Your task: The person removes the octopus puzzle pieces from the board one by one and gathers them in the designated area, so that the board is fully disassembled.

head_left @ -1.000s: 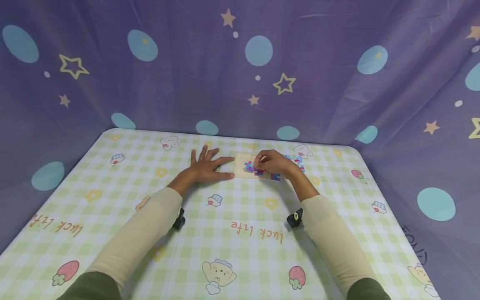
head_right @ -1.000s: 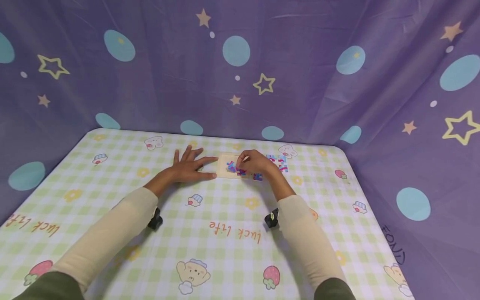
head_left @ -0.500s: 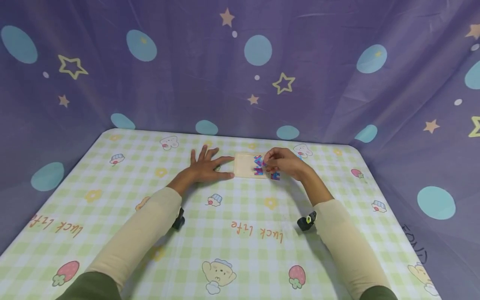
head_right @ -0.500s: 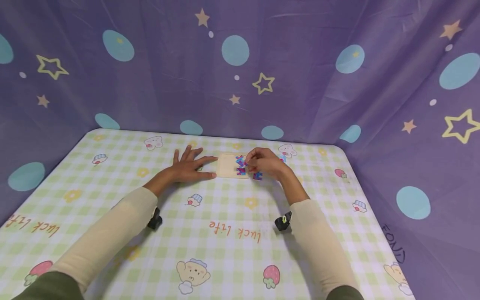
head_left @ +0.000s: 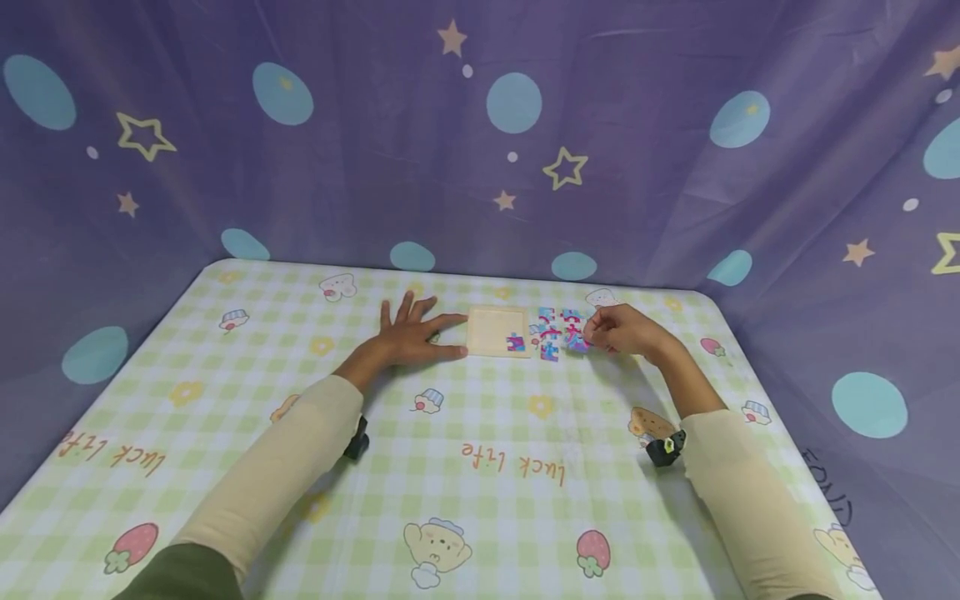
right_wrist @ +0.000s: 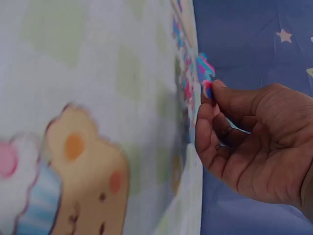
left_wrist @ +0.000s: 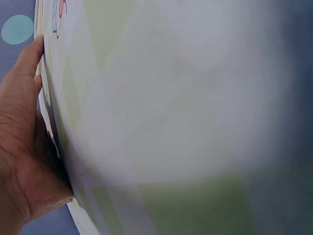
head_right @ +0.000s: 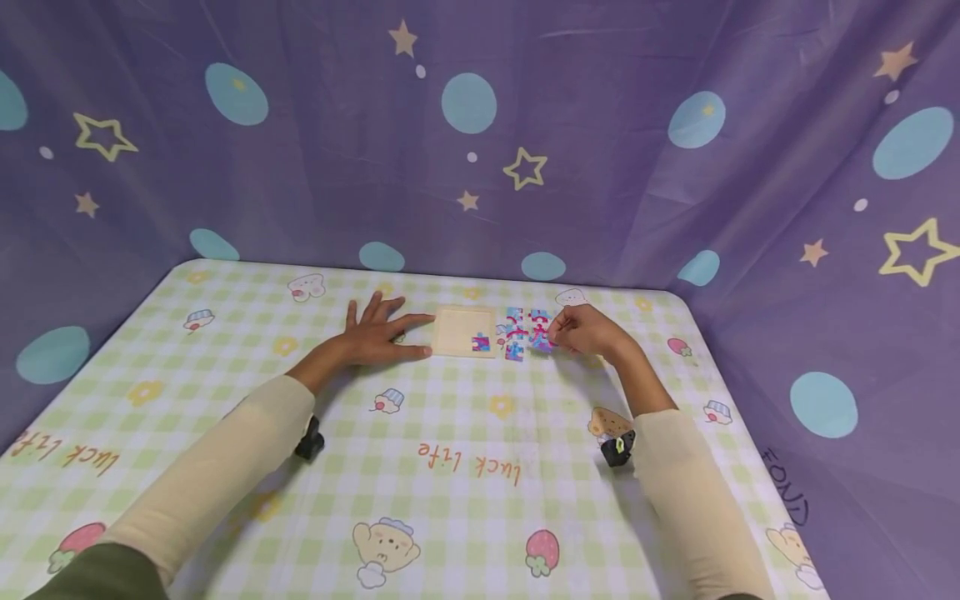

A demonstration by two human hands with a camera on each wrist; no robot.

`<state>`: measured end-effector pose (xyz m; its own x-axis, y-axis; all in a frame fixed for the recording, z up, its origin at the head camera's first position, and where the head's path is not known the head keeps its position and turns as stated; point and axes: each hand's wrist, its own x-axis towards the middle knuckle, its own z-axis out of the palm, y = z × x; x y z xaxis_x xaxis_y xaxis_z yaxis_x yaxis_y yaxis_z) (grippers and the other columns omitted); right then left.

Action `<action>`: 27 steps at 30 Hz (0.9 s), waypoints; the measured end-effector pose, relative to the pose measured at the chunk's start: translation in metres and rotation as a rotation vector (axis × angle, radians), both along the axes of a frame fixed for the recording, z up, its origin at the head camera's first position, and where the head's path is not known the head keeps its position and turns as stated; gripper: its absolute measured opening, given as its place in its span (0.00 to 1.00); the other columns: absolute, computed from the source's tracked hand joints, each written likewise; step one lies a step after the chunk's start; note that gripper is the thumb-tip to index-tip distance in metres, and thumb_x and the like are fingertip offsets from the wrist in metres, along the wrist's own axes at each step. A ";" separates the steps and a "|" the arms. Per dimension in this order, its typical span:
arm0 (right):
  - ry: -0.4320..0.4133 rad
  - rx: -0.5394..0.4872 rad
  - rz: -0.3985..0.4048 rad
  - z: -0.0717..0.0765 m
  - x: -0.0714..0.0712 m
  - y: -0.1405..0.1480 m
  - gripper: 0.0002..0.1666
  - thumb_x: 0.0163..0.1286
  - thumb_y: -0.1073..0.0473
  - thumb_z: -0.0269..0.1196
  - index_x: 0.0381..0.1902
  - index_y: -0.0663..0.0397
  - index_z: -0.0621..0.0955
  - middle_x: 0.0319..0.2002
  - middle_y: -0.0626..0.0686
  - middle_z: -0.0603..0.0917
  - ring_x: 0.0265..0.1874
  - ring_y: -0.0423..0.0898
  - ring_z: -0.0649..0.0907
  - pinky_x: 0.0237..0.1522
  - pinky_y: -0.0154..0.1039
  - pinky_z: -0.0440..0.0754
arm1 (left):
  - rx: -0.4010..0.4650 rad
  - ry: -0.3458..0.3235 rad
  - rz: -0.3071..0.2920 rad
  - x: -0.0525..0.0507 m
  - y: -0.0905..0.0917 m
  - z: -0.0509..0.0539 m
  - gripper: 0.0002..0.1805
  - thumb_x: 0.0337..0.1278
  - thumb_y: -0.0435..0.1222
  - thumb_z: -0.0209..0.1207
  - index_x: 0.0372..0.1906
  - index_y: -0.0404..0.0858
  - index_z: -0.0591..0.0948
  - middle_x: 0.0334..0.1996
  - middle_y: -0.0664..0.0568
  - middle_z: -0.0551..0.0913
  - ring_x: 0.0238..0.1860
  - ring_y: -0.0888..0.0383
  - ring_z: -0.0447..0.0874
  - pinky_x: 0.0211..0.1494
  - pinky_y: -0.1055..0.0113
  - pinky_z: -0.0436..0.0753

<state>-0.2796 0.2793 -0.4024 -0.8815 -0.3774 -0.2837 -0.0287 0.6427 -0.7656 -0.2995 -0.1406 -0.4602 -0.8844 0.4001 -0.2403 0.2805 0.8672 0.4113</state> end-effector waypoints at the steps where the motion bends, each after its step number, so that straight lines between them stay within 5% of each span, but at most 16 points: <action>1: -0.013 0.008 0.001 -0.001 0.000 0.002 0.12 0.85 0.67 0.56 0.57 0.71 0.81 0.39 0.53 0.81 0.36 0.46 0.75 0.39 0.42 0.78 | -0.003 0.001 0.001 -0.001 0.000 -0.001 0.48 0.69 0.78 0.55 0.90 0.73 0.61 0.96 0.45 0.38 0.93 0.35 0.14 0.87 0.25 0.17; 10: -0.012 0.072 0.030 -0.014 0.002 -0.002 0.11 0.85 0.67 0.58 0.55 0.70 0.83 0.37 0.52 0.80 0.32 0.44 0.75 0.35 0.38 0.77 | 0.005 -0.003 0.003 0.005 -0.001 0.004 0.48 0.70 0.79 0.54 0.90 0.72 0.61 0.96 0.43 0.38 0.93 0.34 0.15 0.87 0.25 0.17; 16: 0.037 0.088 0.032 -0.017 0.001 -0.004 0.09 0.86 0.65 0.60 0.53 0.67 0.84 0.37 0.51 0.81 0.33 0.43 0.76 0.35 0.36 0.78 | 0.009 -0.003 0.002 -0.001 -0.002 -0.004 0.52 0.63 0.85 0.51 0.90 0.75 0.61 0.96 0.45 0.38 0.93 0.35 0.14 0.86 0.24 0.16; 27: 0.117 0.090 0.002 -0.019 0.005 -0.009 0.09 0.85 0.63 0.64 0.52 0.66 0.86 0.40 0.58 0.86 0.34 0.46 0.79 0.36 0.37 0.80 | -0.020 -0.007 0.008 -0.012 -0.002 -0.014 0.49 0.67 0.81 0.54 0.89 0.77 0.60 0.96 0.49 0.37 0.93 0.38 0.12 0.87 0.25 0.17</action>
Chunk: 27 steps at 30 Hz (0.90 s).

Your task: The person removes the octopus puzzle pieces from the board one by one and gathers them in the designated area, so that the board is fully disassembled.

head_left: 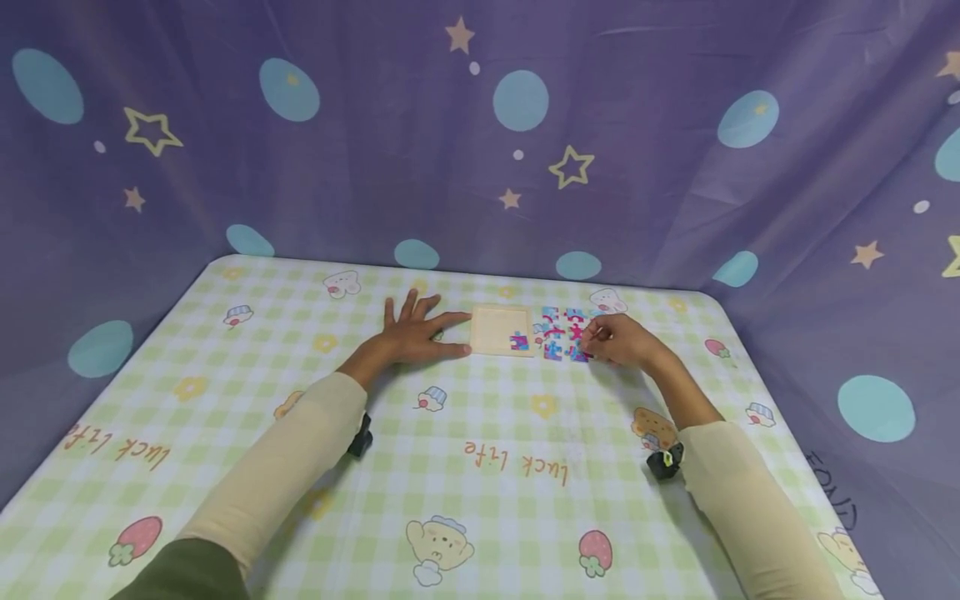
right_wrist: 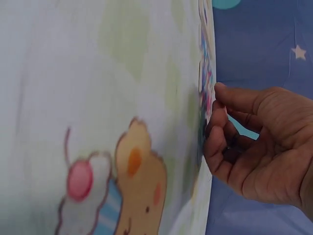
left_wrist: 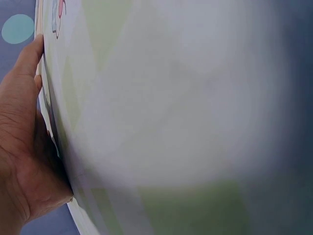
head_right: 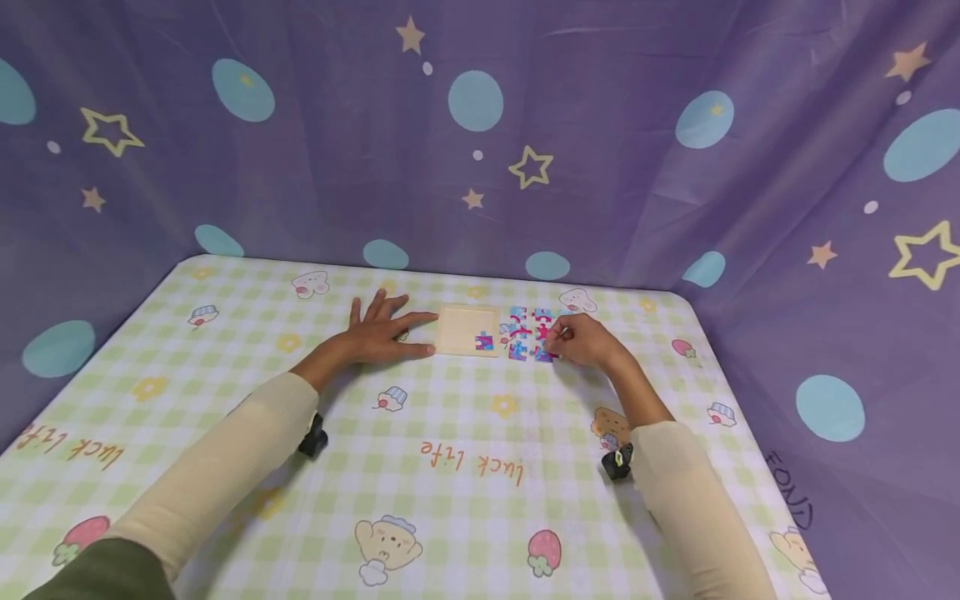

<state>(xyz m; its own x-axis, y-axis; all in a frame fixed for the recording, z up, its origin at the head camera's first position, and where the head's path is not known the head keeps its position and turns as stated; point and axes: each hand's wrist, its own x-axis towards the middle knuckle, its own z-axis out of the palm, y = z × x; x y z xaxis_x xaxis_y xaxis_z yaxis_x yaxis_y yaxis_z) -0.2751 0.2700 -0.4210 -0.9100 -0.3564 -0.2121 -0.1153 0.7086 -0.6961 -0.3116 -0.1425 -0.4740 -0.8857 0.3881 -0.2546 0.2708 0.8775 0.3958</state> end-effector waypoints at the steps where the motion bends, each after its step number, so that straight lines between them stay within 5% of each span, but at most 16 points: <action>1: 0.026 0.003 0.002 0.000 0.000 -0.003 0.10 0.84 0.62 0.66 0.52 0.66 0.87 0.41 0.59 0.87 0.34 0.45 0.79 0.36 0.37 0.80 | -0.002 0.000 -0.001 0.000 0.000 0.000 0.48 0.67 0.81 0.54 0.89 0.77 0.60 0.96 0.49 0.37 0.93 0.38 0.12 0.87 0.25 0.17; 8: 0.150 -0.014 0.059 0.002 -0.004 -0.032 0.13 0.80 0.62 0.71 0.56 0.63 0.90 0.42 0.60 0.90 0.35 0.45 0.84 0.35 0.37 0.82 | 0.002 -0.005 0.003 0.000 0.000 0.000 0.48 0.67 0.80 0.55 0.89 0.77 0.60 0.96 0.49 0.36 0.93 0.38 0.11 0.86 0.25 0.16; 16: 0.088 -0.009 0.089 0.000 -0.008 -0.064 0.20 0.80 0.59 0.72 0.65 0.59 0.89 0.47 0.61 0.91 0.39 0.48 0.88 0.40 0.38 0.83 | 0.006 0.001 0.002 0.002 0.000 0.000 0.50 0.65 0.83 0.53 0.89 0.77 0.60 0.96 0.49 0.37 0.93 0.38 0.12 0.86 0.26 0.15; 27: 0.070 0.008 0.096 -0.007 -0.011 -0.083 0.20 0.77 0.60 0.74 0.63 0.61 0.90 0.39 0.57 0.92 0.31 0.44 0.87 0.38 0.37 0.82 | -0.003 0.008 -0.004 0.003 0.000 0.001 0.49 0.65 0.83 0.52 0.89 0.78 0.59 0.96 0.49 0.36 0.93 0.38 0.12 0.87 0.26 0.16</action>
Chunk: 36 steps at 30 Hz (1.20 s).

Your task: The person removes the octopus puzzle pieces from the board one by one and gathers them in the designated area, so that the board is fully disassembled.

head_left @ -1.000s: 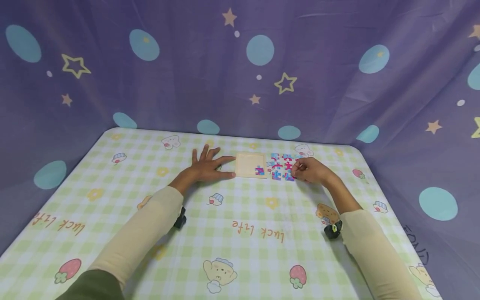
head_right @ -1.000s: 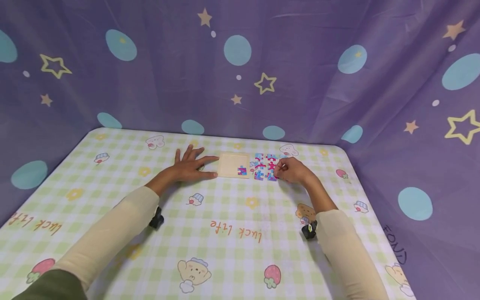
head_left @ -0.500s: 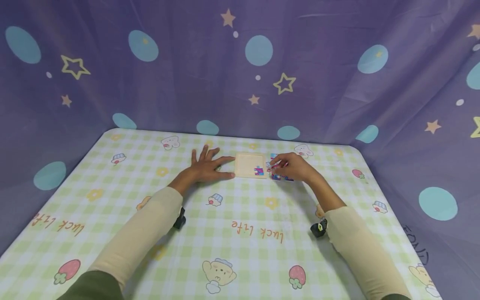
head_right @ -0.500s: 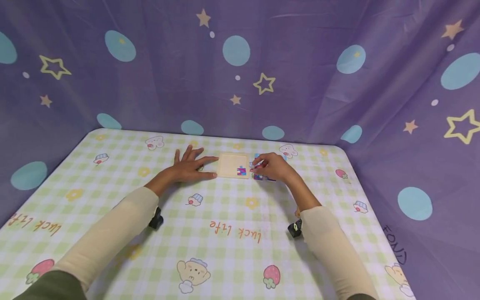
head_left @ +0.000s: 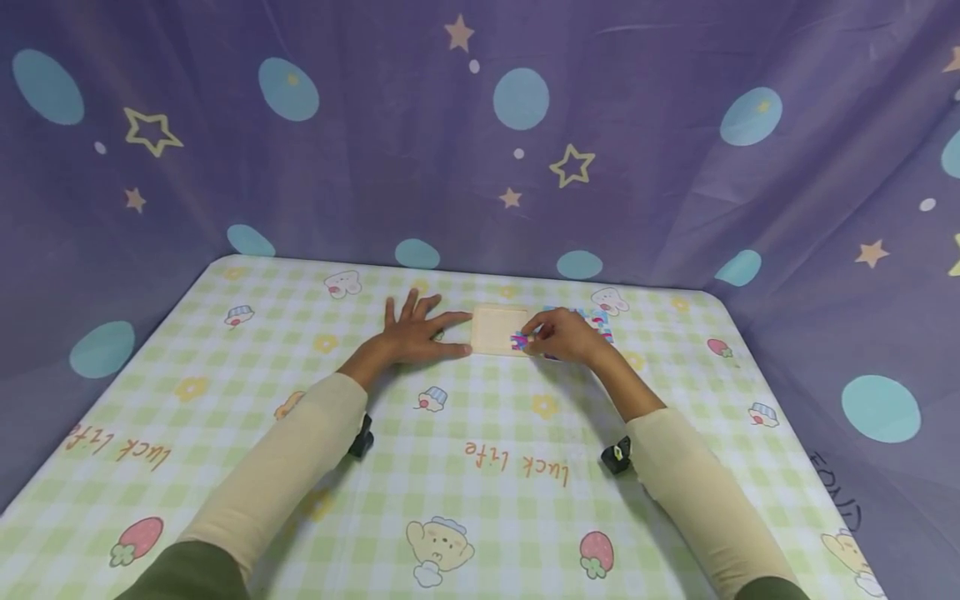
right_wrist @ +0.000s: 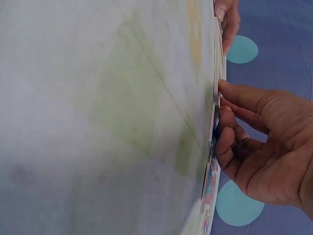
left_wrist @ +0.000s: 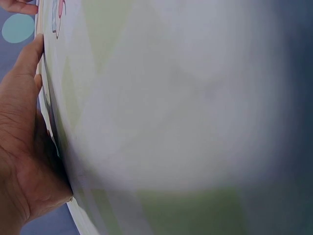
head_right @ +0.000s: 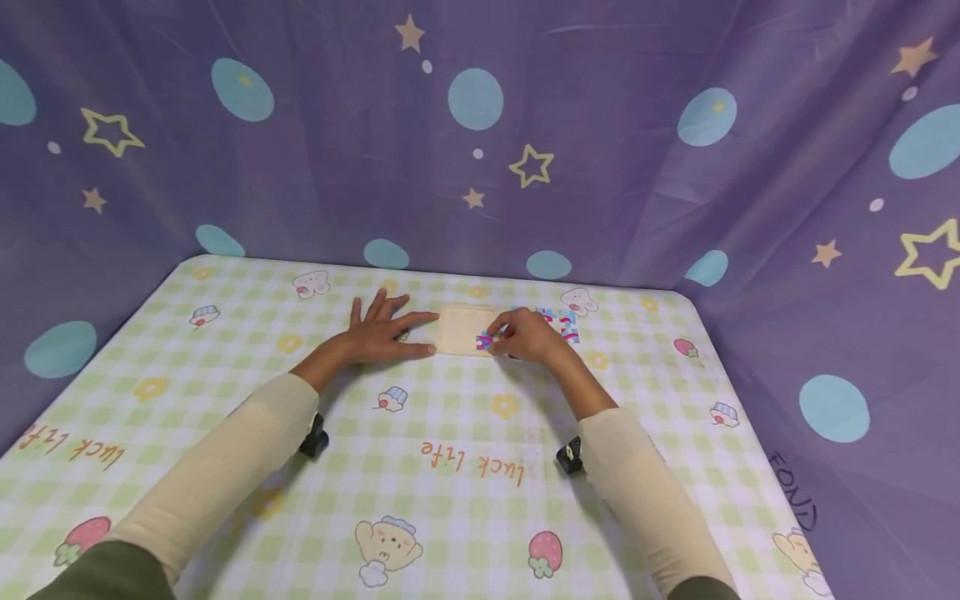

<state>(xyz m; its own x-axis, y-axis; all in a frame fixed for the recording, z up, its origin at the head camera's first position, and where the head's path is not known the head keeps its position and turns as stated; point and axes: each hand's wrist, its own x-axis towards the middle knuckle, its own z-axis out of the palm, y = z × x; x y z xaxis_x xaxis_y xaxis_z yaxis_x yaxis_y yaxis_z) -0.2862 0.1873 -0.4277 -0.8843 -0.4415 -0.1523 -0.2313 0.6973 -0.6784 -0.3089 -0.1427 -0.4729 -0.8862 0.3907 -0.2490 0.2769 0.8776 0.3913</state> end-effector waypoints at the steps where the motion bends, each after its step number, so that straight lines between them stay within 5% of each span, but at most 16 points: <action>1: 0.002 0.003 -0.006 0.001 0.000 -0.001 0.19 0.77 0.60 0.74 0.62 0.61 0.90 0.39 0.57 0.92 0.31 0.44 0.87 0.38 0.37 0.82 | -0.002 0.000 0.001 -0.001 0.000 0.000 0.49 0.66 0.83 0.52 0.89 0.78 0.59 0.96 0.50 0.36 0.93 0.38 0.12 0.87 0.25 0.16; 18: 0.048 -0.071 -0.091 0.001 0.000 -0.007 0.12 0.69 0.65 0.79 0.48 0.58 0.89 0.45 0.58 0.93 0.38 0.48 0.91 0.40 0.37 0.89 | -0.005 0.000 -0.002 -0.001 -0.001 -0.001 0.47 0.68 0.81 0.53 0.89 0.79 0.58 0.96 0.50 0.36 0.93 0.39 0.11 0.87 0.25 0.17; 27: 0.063 -0.140 -0.086 0.004 0.007 0.001 0.08 0.81 0.61 0.70 0.53 0.55 0.90 0.51 0.61 0.94 0.45 0.55 0.93 0.47 0.47 0.91 | 0.005 0.000 0.003 0.000 0.000 0.000 0.47 0.69 0.80 0.54 0.89 0.79 0.59 0.96 0.50 0.37 0.93 0.38 0.12 0.87 0.25 0.16; 36: 0.060 -0.192 -0.178 0.010 0.016 0.031 0.12 0.83 0.57 0.70 0.56 0.58 0.89 0.53 0.63 0.93 0.53 0.59 0.91 0.57 0.52 0.90 | 0.011 -0.002 -0.001 0.001 0.000 0.001 0.46 0.70 0.78 0.55 0.89 0.78 0.59 0.96 0.49 0.36 0.93 0.38 0.11 0.86 0.25 0.16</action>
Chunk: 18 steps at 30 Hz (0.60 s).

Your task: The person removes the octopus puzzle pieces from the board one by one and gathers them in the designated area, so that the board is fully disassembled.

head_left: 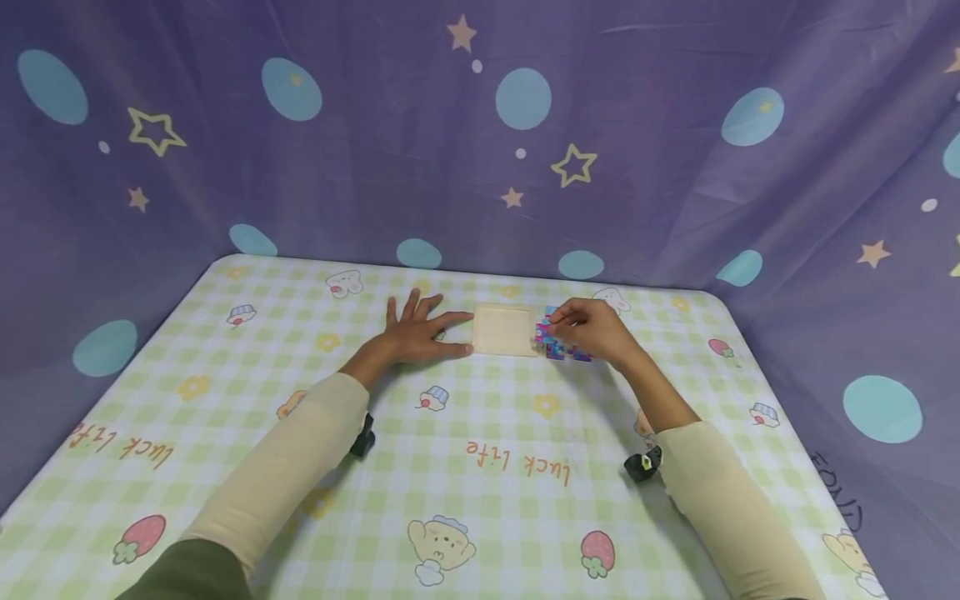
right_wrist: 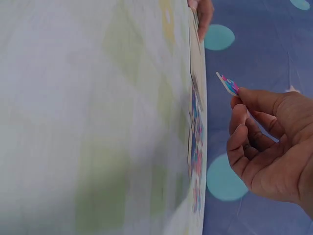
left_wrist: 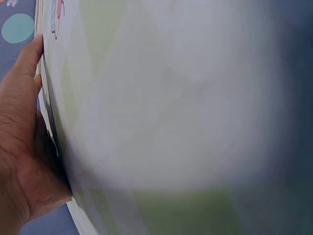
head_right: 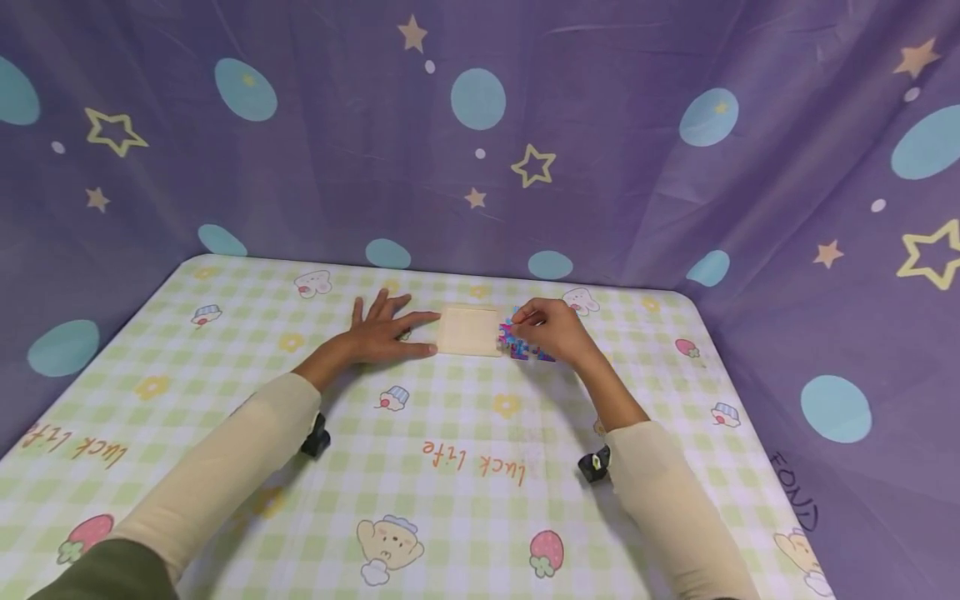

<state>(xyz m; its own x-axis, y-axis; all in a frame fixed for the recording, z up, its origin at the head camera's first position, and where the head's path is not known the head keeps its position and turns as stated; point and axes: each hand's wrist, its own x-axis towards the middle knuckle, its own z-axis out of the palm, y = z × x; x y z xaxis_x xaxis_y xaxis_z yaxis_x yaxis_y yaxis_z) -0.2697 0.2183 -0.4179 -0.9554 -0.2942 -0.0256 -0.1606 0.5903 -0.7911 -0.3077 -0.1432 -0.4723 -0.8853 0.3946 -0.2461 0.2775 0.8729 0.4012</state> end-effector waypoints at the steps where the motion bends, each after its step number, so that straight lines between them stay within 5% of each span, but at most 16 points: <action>1: -0.008 -0.007 -0.012 0.001 0.001 0.004 0.12 0.84 0.57 0.70 0.56 0.58 0.89 0.53 0.63 0.93 0.52 0.59 0.92 0.56 0.51 0.90 | -0.001 0.001 -0.001 0.000 0.000 0.000 0.46 0.70 0.78 0.55 0.89 0.78 0.59 0.96 0.49 0.36 0.93 0.38 0.11 0.86 0.25 0.16; 18: -0.133 0.010 -0.123 0.002 0.013 0.067 0.19 0.84 0.55 0.69 0.62 0.64 0.86 0.55 0.64 0.93 0.39 0.42 0.87 0.39 0.38 0.84 | 0.001 0.004 -0.003 -0.001 0.000 -0.001 0.47 0.69 0.79 0.55 0.89 0.78 0.60 0.96 0.49 0.37 0.93 0.38 0.12 0.86 0.25 0.16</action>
<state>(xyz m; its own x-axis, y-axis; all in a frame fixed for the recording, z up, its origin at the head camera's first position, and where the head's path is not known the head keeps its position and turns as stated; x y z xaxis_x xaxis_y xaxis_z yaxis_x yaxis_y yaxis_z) -0.2570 0.2852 -0.4154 -0.9722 -0.1749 -0.1559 0.0184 0.6066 -0.7948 -0.3092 -0.1436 -0.4733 -0.8848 0.3979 -0.2425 0.2820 0.8715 0.4011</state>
